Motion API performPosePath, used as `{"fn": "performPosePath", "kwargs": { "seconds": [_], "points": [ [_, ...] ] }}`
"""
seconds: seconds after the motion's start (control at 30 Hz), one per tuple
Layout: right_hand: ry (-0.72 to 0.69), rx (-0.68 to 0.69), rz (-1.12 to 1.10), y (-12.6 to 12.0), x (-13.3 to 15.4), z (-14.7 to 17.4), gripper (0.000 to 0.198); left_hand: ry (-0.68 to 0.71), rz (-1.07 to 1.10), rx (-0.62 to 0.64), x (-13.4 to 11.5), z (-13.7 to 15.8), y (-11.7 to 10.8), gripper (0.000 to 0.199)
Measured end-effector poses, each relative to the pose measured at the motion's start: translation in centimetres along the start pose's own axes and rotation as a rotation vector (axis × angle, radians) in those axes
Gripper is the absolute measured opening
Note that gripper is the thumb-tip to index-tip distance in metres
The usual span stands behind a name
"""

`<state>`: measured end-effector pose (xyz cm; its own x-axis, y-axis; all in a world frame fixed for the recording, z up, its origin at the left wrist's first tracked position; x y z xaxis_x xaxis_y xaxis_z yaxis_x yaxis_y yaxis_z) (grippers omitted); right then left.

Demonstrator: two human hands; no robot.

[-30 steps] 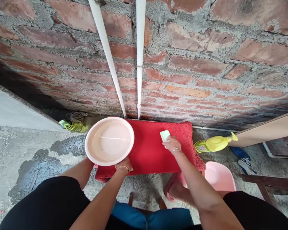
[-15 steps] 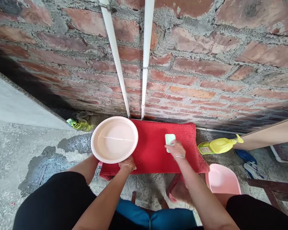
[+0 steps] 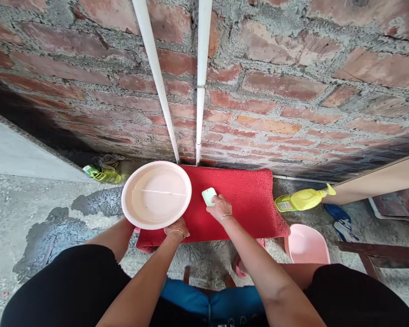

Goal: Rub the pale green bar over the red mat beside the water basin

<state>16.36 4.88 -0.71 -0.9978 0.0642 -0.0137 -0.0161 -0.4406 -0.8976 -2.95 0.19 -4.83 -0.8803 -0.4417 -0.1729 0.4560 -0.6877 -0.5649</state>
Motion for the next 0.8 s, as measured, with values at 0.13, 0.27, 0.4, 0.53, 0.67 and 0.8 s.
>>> {"fn": "performPosePath", "kwargs": {
  "seconds": [0.13, 0.27, 0.4, 0.53, 0.67, 0.8],
  "points": [
    [0.169, 0.014, -0.027, 0.1, -8.6, 0.2, 0.037, 0.012, -0.125, -0.076, 0.0, -0.4, 0.0, 0.067],
    [0.350, 0.048, -0.075, 0.7, -16.5, 1.0, 0.037, -0.010, -0.148, -0.066, -0.1, -0.4, -0.1, 0.071],
    [0.490, 0.069, -0.090, 0.9, -22.4, 2.3, 0.038, -0.004, -0.147, -0.059, -0.3, 0.0, -0.3, 0.071],
    [0.650, 0.105, -0.036, 0.5, -24.9, 3.8, 0.039, 0.014, -0.129, -0.076, -0.4, 0.3, -0.5, 0.070],
    [0.544, 0.001, -0.048, 0.3, -20.1, 5.2, 0.040, 0.008, -0.097, -0.041, -0.5, 0.6, -0.6, 0.063],
    [0.266, -0.013, -0.092, 1.5, -9.3, 6.2, 0.037, -0.017, -0.085, -0.012, -0.7, 0.8, -0.7, 0.063]
  ]
}}
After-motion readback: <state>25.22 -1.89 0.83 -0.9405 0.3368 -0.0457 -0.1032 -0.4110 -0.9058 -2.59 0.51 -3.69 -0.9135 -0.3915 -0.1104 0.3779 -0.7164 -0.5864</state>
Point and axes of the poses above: each hand's wrist, its own z-axis away from the middle knuckle, its own y-axis out of the palm, x = y × z, the point moved 3 cm from there along -z, towards the middle knuckle, and after that the axes turned 14 degrees about z, right-handed, at the moved point
